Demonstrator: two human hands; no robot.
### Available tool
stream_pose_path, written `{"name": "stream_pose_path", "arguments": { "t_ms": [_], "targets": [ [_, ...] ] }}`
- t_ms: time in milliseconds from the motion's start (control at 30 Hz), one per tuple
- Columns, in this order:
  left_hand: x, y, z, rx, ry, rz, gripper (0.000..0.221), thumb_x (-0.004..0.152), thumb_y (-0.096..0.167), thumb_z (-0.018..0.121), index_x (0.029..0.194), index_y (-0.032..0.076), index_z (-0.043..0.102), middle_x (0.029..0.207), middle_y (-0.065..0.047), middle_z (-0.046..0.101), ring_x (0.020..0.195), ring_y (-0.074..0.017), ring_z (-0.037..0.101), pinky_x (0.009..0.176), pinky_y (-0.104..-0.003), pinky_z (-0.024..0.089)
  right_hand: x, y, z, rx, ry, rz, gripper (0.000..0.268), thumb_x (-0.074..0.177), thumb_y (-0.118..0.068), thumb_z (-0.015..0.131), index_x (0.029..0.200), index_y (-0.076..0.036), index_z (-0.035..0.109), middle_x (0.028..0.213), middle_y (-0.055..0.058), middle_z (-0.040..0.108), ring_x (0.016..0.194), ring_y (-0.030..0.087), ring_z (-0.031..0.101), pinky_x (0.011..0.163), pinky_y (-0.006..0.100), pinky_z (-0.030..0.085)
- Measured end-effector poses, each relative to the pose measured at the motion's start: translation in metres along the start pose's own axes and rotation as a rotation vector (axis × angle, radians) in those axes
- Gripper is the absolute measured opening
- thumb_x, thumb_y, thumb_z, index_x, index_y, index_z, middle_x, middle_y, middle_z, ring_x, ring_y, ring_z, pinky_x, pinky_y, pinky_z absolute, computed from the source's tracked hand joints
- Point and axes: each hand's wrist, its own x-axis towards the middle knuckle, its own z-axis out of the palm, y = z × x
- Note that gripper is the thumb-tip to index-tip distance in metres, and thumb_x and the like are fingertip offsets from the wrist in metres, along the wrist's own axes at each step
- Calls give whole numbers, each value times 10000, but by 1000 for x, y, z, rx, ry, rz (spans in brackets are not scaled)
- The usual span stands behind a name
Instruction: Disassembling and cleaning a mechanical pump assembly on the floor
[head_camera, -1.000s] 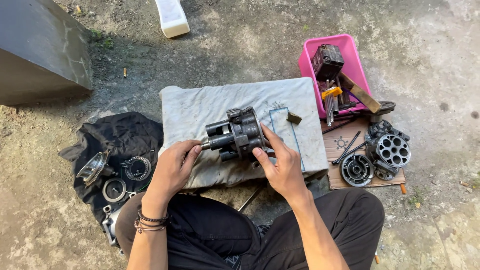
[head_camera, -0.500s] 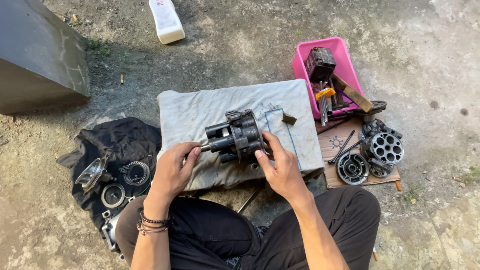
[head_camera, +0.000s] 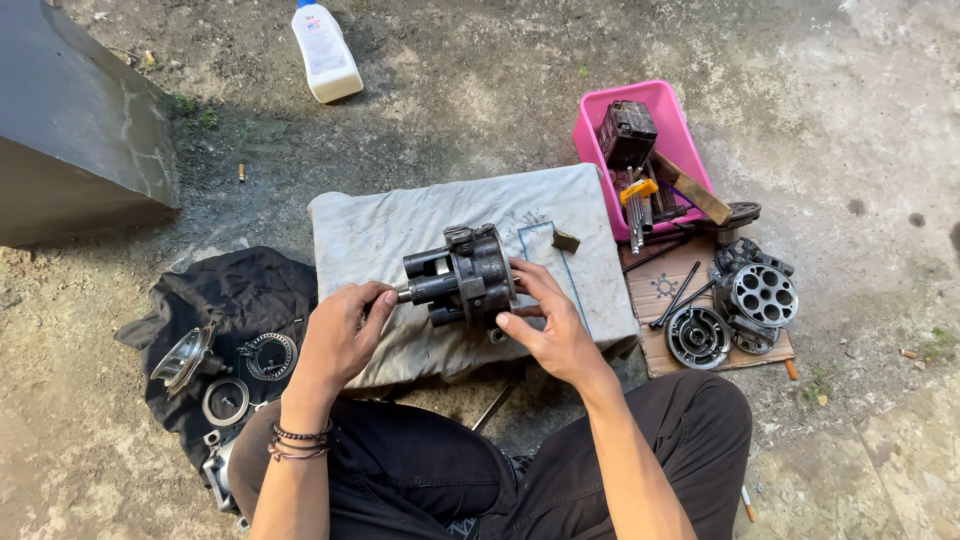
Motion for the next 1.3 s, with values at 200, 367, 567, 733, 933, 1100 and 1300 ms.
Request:
{"name": "stream_pose_path", "arguments": {
  "t_ms": [200, 367, 567, 733, 933, 1100, 1300],
  "targets": [
    [-1, 4, 1, -39, 15, 3, 249, 1025, 381, 544, 1032, 239, 748, 616, -135, 562, 704, -372, 645, 698, -475, 524, -1, 11, 5, 68, 93, -51, 457, 886, -149, 786, 1302, -29, 639, 1399, 156, 565, 1165, 276, 638, 912, 422, 572],
    [10, 29, -7, 73, 12, 27, 245, 1004, 405, 576, 975, 242, 757, 619, -162, 605, 719, -418, 662, 678, -474, 526, 0, 7, -5, 58, 123, -44, 428, 892, -155, 787, 1279, -28, 656, 1269, 135, 630, 1086, 242, 649, 901, 402, 577],
    [27, 40, -8, 78, 29, 22, 293, 992, 421, 599, 893, 191, 751, 649, -206, 650, 756, -477, 649, 652, -498, 513, 6, -10, -10, 59, 148, -10, 406, 886, -141, 789, 1260, -35, 672, 1134, 102, 672, 991, 189, 648, 876, 369, 585],
    [29, 45, -16, 97, 64, 46, 280, 988, 425, 615, 889, 201, 750, 659, -195, 664, 781, -454, 667, 644, -494, 521, 12, -16, -15, 72, 154, 2, 410, 876, -139, 798, 1255, -33, 680, 1076, 83, 683, 968, 154, 619, 865, 350, 591],
    [34, 25, -19, 233, 104, 88, 428, 1059, 446, 514, 755, 191, 675, 595, -140, 641, 693, -446, 648, 596, -470, 512, 18, -14, -4, 94, 157, 35, 399, 872, -149, 806, 1238, -40, 690, 1034, 81, 693, 915, 141, 624, 829, 331, 595],
    [36, 14, -14, 216, 74, 81, 469, 1069, 426, 471, 729, 160, 654, 590, -140, 652, 685, -457, 649, 586, -497, 500, 18, -3, 4, 165, 180, 78, 421, 872, -151, 809, 1258, -30, 693, 1029, 81, 717, 929, 138, 647, 852, 339, 603],
    [30, 36, -26, 130, 33, 53, 371, 1031, 454, 526, 818, 220, 720, 586, -167, 621, 696, -463, 639, 591, -466, 503, 18, 6, -5, 171, 168, 131, 415, 870, -171, 814, 1257, -73, 698, 1034, 55, 730, 938, 122, 655, 874, 334, 598]
  ]
}}
